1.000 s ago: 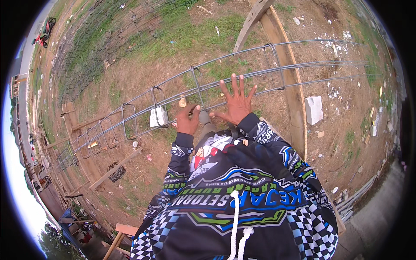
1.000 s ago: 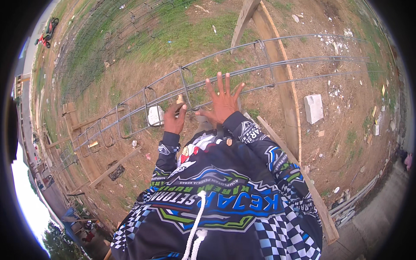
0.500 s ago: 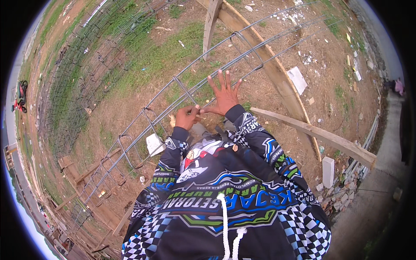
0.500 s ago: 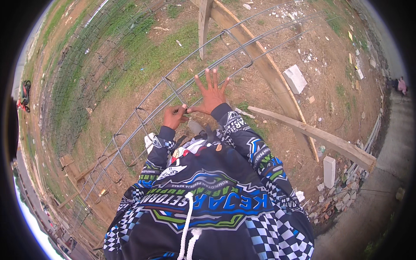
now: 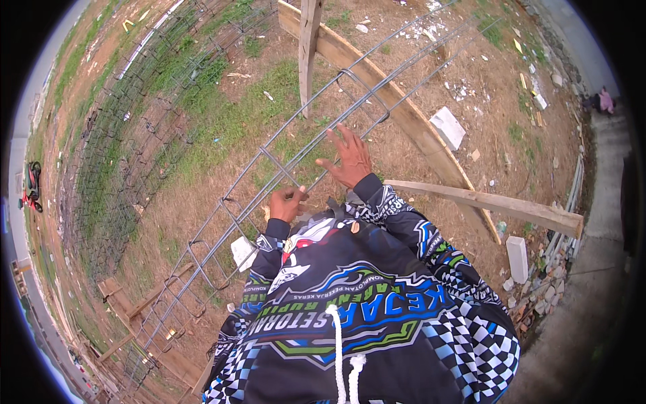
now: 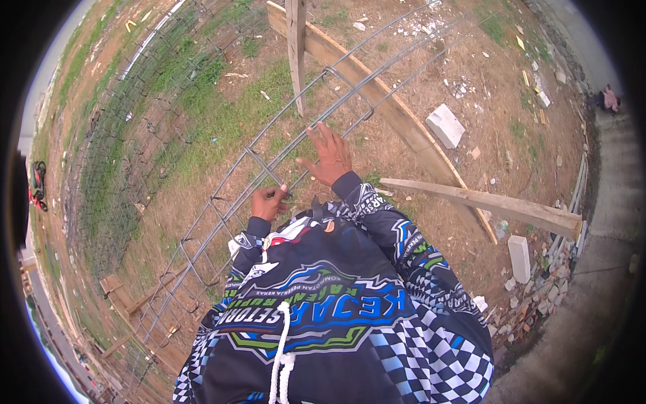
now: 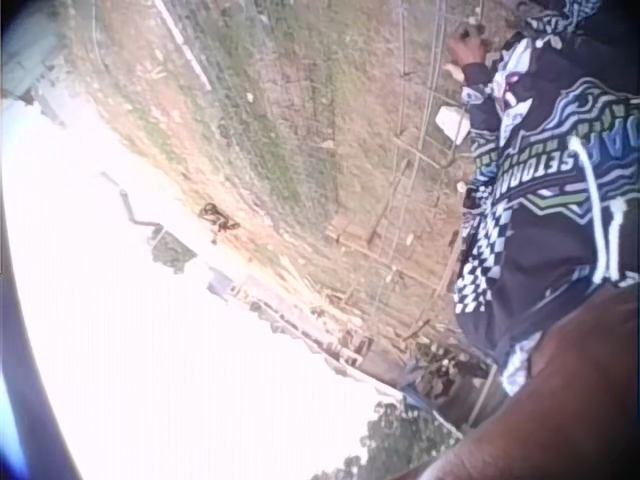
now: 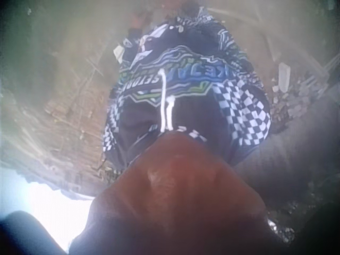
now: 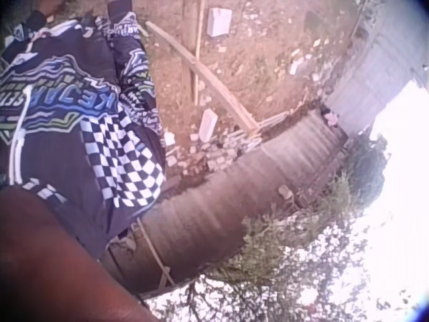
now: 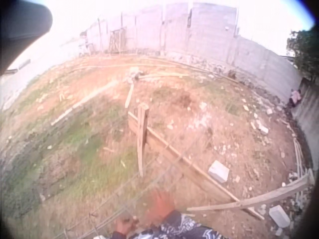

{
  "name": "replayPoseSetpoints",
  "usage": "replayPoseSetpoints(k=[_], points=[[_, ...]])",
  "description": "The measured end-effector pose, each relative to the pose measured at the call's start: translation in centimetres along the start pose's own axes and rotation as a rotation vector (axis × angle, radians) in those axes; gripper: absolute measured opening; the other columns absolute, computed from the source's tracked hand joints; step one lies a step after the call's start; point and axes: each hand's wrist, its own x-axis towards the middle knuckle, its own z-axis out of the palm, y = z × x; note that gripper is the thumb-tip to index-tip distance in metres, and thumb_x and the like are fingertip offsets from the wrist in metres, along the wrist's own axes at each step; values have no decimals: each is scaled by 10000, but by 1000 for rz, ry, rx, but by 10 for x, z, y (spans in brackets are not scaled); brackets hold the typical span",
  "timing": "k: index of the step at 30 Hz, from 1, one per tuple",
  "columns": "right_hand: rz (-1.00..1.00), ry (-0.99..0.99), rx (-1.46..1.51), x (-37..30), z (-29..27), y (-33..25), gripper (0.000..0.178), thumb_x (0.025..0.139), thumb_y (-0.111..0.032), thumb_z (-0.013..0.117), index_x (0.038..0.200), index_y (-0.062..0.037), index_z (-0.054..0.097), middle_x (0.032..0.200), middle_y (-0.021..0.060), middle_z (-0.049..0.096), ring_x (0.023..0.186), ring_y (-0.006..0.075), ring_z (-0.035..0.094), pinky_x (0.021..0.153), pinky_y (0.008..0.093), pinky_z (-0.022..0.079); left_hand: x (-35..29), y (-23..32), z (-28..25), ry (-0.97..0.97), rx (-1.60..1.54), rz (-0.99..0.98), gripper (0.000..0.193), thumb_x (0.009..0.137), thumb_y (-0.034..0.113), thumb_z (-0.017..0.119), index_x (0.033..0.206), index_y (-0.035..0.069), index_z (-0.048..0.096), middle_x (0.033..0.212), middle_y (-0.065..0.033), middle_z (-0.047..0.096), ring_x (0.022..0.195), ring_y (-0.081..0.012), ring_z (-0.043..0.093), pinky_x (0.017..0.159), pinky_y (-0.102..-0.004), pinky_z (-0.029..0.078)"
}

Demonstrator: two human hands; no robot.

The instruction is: The person assembles a rebar cage by placing long steel bars onto a wooden jig, then tying the intersections with wire using pliers. The person repeatedly positions bars, wraps wire, and twists the wire to secure the grid structure.

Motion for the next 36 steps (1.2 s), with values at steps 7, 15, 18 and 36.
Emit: replayPoseSetpoints(k=[7,15,18,36], points=[[409,222,-123,67,-38,128,350,839,-298,644,1097,-62,639,926,218,646,877,415,624,778,481,502,0,1,5,33,32,26,378,911,322,640,883,-49,703,804,-131,705,570,-198,687,446,-270,494],[321,117,33,62,-39,99,251,830,-290,639,893,-67,734,715,219,652,724,391,648,708,459,507,-3,2,5,50,-1,16,379,897,340,662,883,-37,700,800,-109,696,569,-176,678,452,-263,502],[305,50,150,47,-29,80,250,821,-285,651,904,-65,736,707,211,654,699,369,653,682,438,507,-2,-4,5,62,1,31,372,904,317,651,868,-50,706,790,-122,703,574,-193,687,451,-266,495],[309,53,354,34,-15,66,323,853,-287,680,1011,-7,703,571,90,605,496,168,586,518,331,458,5,-13,4,63,-6,30,399,909,349,658,898,-47,699,794,-121,687,576,-166,665,479,-263,512]])
